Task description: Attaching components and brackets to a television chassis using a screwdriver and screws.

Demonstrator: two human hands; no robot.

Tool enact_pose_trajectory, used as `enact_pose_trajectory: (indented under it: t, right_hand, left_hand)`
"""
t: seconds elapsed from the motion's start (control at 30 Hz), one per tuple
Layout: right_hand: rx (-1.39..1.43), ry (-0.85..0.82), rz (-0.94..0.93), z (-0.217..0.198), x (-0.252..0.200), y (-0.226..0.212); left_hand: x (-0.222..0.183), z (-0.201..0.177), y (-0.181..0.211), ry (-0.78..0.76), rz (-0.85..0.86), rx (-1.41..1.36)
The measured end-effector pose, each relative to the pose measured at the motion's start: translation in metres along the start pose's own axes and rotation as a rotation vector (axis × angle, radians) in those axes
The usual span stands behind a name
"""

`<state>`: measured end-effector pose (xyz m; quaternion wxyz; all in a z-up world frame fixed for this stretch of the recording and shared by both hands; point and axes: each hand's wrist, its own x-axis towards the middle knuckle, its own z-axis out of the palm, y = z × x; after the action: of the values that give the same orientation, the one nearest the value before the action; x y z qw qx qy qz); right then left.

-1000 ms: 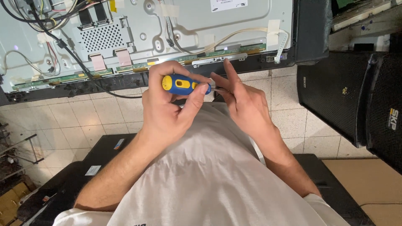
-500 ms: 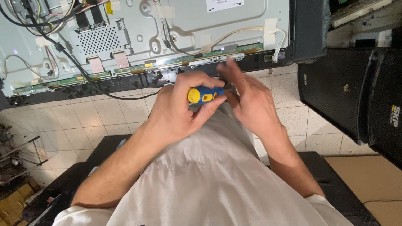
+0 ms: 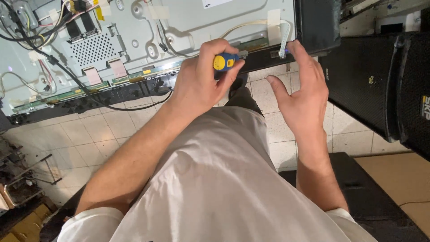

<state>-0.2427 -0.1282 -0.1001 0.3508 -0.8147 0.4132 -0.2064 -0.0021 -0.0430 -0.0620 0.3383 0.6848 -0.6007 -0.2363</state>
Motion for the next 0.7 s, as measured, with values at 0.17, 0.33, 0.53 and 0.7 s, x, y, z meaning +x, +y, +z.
enact_pose_trajectory:
  t: [0.17, 0.33, 0.53, 0.7]
  right_hand:
    - [0.055, 0.031, 0.011, 0.003, -0.004, -0.003]
    - [0.118, 0.084, -0.062, 0.014, 0.011, -0.008]
    - [0.241, -0.171, -0.195, 0.034, 0.052, 0.006]
    - [0.214, -0.338, -0.166, 0.036, 0.072, 0.018]
  left_hand:
    - [0.002, 0.0, 0.002, -0.015, -0.032, -0.008]
    - [0.02, -0.011, 0.015, -0.088, -0.003, 0.116]
    - [0.056, -0.036, 0.028, -0.343, 0.214, 0.016]
    - [0.072, -0.05, 0.023, -0.382, 0.242, 0.376]
